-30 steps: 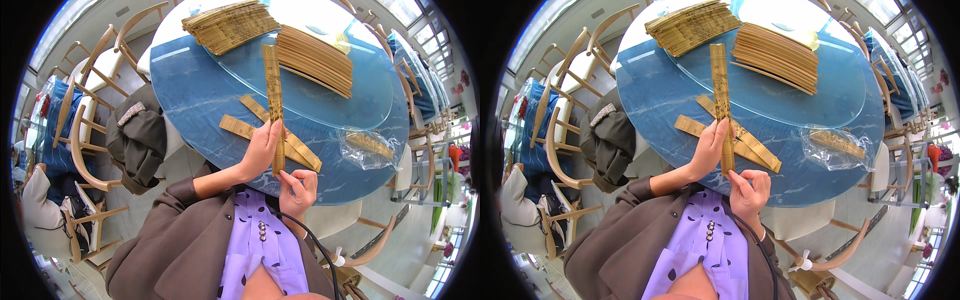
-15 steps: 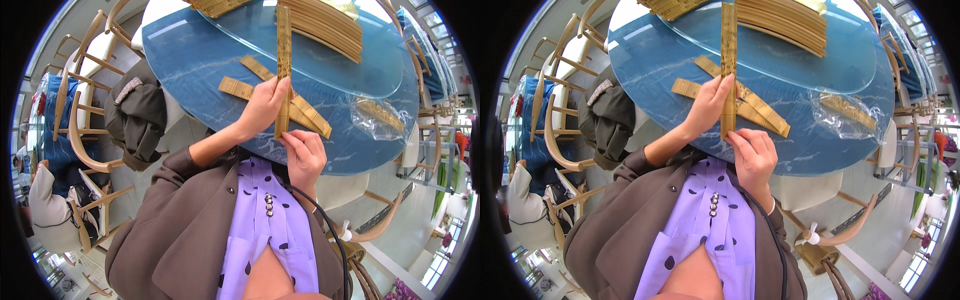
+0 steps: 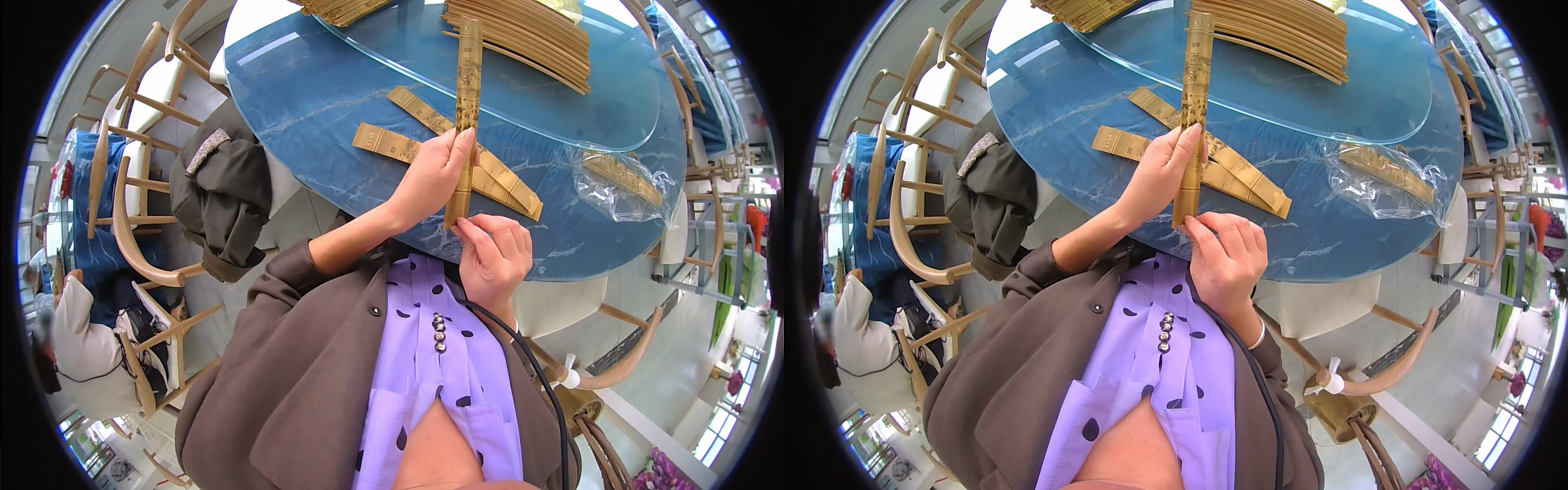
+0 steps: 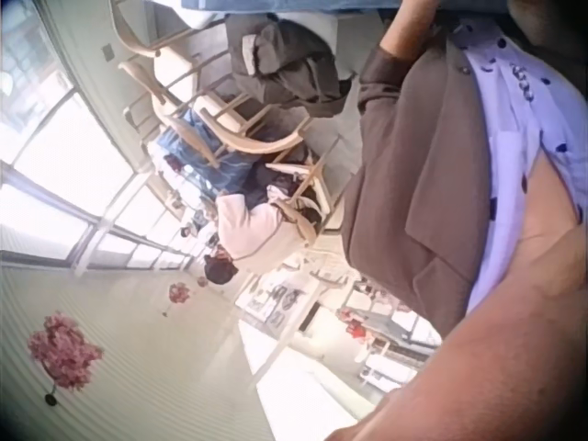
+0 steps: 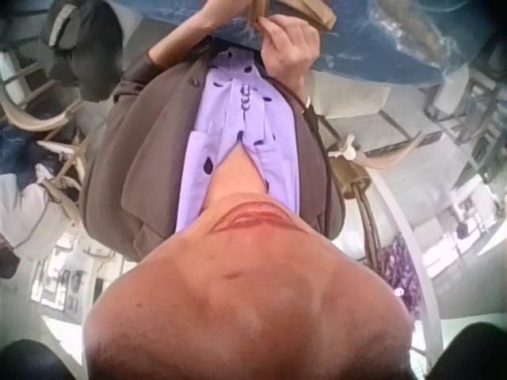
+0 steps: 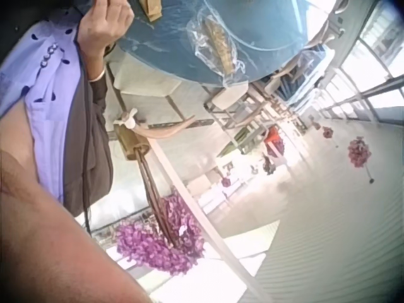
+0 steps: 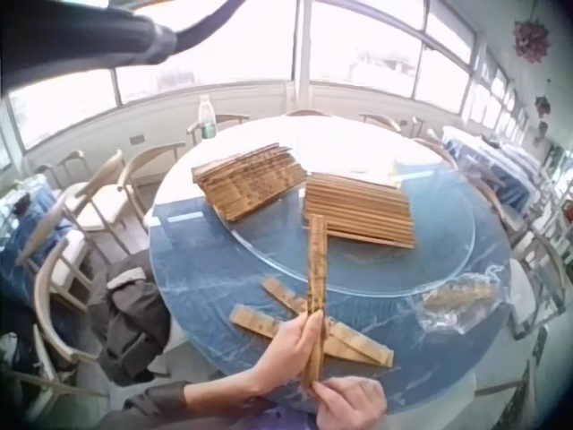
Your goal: The person repeatedly picks up thin bamboo strips from a table, aligns them with a wider bamboo piece, and secures them using a thin rod. The process is repeated multiple times with different strips, and the assembled pieces are placed back on the table.
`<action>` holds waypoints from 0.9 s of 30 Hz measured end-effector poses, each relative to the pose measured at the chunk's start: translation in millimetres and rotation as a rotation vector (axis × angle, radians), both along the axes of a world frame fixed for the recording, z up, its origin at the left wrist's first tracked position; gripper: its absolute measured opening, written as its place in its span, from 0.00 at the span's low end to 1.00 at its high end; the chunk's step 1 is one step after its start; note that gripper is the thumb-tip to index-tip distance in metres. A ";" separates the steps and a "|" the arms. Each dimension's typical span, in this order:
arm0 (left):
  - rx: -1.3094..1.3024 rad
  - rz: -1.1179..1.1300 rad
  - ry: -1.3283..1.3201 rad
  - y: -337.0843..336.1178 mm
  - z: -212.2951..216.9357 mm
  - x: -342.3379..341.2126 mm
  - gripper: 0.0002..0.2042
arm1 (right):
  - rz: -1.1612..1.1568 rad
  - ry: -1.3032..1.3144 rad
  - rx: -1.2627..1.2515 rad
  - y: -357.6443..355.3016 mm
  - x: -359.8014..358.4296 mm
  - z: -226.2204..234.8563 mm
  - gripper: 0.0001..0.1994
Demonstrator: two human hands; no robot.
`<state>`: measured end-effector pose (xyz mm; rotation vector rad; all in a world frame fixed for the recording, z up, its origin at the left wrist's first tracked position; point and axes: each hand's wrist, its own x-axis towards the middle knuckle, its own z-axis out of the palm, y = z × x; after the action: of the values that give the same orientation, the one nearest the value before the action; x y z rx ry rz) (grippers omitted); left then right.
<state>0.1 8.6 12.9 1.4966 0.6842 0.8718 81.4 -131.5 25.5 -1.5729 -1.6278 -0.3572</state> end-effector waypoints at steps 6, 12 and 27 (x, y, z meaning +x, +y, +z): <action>-0.058 -0.032 -0.043 0.0 -5.1 0.9 0.22 | 0.047 0.010 0.002 1.2 -0.1 0.0 0.11; -0.053 -0.059 -0.011 -0.8 -2.7 -3.6 0.21 | 0.075 -0.010 -0.027 2.1 -1.6 3.7 0.11; 0.923 0.323 0.687 239.4 71.8 -56.5 0.18 | -0.014 0.217 -0.055 4.1 23.1 0.4 0.09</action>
<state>-56.4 248.0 84.7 2.6295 1.1238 0.9706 104.5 -127.4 25.9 -1.6053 -1.4710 -0.1441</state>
